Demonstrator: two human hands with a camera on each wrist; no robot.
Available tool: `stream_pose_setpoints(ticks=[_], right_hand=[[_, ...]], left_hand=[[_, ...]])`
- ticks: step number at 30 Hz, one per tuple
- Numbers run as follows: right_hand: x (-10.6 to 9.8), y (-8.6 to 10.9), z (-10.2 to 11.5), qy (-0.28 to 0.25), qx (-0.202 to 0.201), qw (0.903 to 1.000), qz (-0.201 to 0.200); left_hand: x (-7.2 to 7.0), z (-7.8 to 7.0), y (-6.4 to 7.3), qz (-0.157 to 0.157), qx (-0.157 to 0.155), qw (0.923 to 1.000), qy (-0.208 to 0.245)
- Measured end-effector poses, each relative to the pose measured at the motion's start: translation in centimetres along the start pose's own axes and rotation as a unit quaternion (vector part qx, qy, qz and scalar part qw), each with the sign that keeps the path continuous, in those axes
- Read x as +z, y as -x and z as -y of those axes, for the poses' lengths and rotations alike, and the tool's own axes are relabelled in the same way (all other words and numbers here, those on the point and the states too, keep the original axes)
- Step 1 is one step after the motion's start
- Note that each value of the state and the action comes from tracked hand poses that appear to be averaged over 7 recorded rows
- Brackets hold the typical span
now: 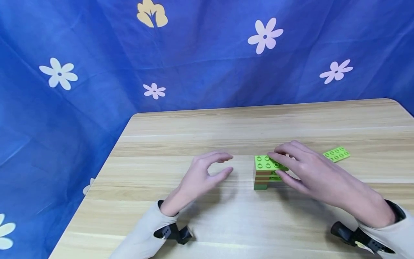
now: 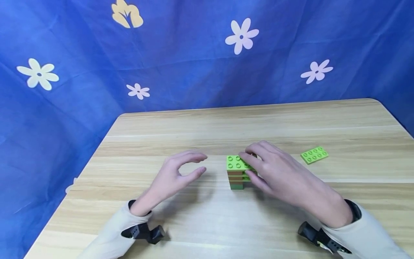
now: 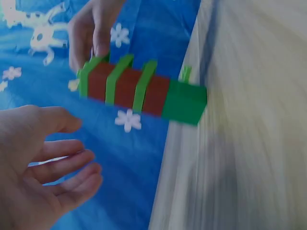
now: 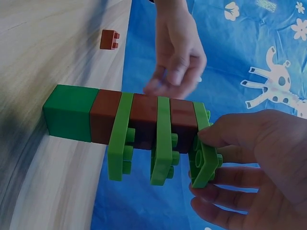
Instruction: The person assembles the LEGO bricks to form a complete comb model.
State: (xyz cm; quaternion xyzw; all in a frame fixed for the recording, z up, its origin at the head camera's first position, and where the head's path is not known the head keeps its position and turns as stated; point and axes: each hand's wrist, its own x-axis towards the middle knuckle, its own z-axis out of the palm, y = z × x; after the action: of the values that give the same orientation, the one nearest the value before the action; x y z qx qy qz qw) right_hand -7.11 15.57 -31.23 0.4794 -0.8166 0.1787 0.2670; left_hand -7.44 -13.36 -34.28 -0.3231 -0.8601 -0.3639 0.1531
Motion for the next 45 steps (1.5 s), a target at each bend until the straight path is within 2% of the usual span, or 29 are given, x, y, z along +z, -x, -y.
stream_pose_setpoints(ticks=[6,9,14,22,28,32,36,45], right_hand=[[0.1,0.1,0.0,0.01,-0.005,0.9999,-0.005],[0.1,0.1,0.0,0.007,-0.007,0.9999,-0.009],[0.2,0.2,0.1,0.006,-0.006,0.9999,-0.01],[0.2,0.2,0.1,0.011,-0.01,0.9999,-0.007],[0.1,0.3,0.1,0.012,-0.013,0.9998,-0.012],[0.1,0.4,0.0,0.011,-0.013,0.9998,-0.011],[0.2,0.3,0.0,0.01,-0.012,0.9998,-0.009],[0.2,0.3,0.0,0.005,-0.008,0.9999,-0.013]], left_hand=[[-2.3,1.4,2.4,0.025,-0.063,0.9966,-0.045],[-2.9,2.0,3.5,0.036,-0.08,0.9941,-0.063],[-3.2,2.6,4.7,0.053,-0.08,0.9892,-0.11],[-3.6,3.2,6.5,0.056,-0.095,0.9836,-0.142],[-3.7,3.4,6.9,0.082,-0.111,0.9785,-0.153],[-3.6,3.6,6.9,0.101,-0.102,0.976,-0.164],[-3.5,3.8,6.7,0.105,-0.083,0.9773,-0.164],[-3.6,3.8,6.6,0.107,-0.077,0.9777,-0.164]])
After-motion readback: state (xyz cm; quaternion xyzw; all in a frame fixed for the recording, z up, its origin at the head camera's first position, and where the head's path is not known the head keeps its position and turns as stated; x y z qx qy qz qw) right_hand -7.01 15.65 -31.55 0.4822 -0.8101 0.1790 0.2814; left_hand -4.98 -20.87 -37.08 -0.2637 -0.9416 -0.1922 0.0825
